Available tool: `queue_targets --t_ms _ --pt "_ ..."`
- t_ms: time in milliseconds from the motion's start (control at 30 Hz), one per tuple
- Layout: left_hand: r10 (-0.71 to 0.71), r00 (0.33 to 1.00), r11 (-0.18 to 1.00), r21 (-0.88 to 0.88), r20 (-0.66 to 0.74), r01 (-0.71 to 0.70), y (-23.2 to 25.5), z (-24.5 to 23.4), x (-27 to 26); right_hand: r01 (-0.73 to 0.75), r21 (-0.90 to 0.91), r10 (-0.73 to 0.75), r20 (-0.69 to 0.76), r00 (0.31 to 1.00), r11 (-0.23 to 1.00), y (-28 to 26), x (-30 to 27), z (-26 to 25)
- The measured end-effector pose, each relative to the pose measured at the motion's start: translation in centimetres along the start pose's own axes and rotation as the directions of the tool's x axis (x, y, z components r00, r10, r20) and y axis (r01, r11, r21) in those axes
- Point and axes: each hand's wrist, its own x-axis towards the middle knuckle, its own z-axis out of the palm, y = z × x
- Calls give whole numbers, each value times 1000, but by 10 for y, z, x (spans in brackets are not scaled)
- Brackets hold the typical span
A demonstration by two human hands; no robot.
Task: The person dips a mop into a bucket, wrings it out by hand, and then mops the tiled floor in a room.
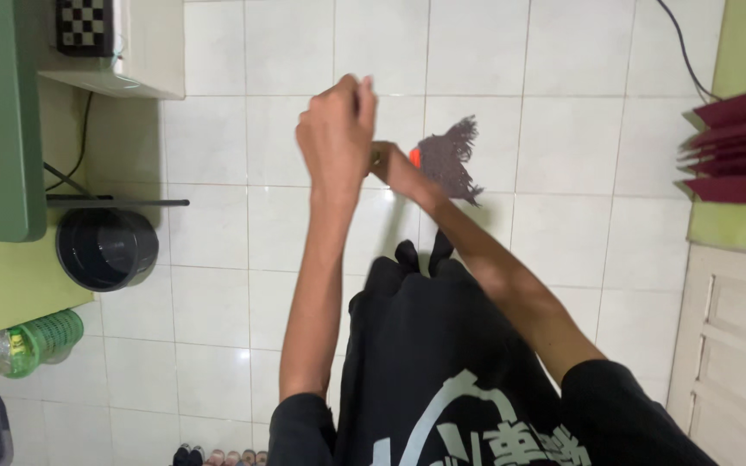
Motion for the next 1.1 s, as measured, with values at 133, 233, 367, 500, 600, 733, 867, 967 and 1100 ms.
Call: queue_targets --t_ms 133,233,367,500,600,733,867,967,1100 --pt "-22 997 1000 18 -72 23 -36 -22 16 -278 -206 292 41 956 938 -20 25 21" --pt "-156 986 975 -153 63 164 -55 -38 27 -242 -154 252 46 967 958 -32 41 40" --pt "-120 974 965 -207 191 160 -85 -61 51 -288 -152 301 72 951 946 -44 66 56" --pt "-148 920 962 -165 363 219 -141 -79 80 -195 -269 205 8 979 943 -43 99 96" --pt "-103 898 968 -165 429 189 -189 -82 97 -241 -369 262 9 965 898 -31 126 122" --pt "-119 822 971 -108 557 214 -249 -82 107 -241 -395 238 -57 970 886 -11 145 158" --pt "-112 765 980 -55 634 190 -287 -62 110 -324 -491 337 -65 939 809 24 153 167" --pt "-175 702 931 -116 691 346 -291 -37 103 -301 -504 253 -162 954 810 61 140 168" --pt "-62 675 912 -233 735 337 -274 -2 89 -325 -491 221 -258 940 808 108 109 143"
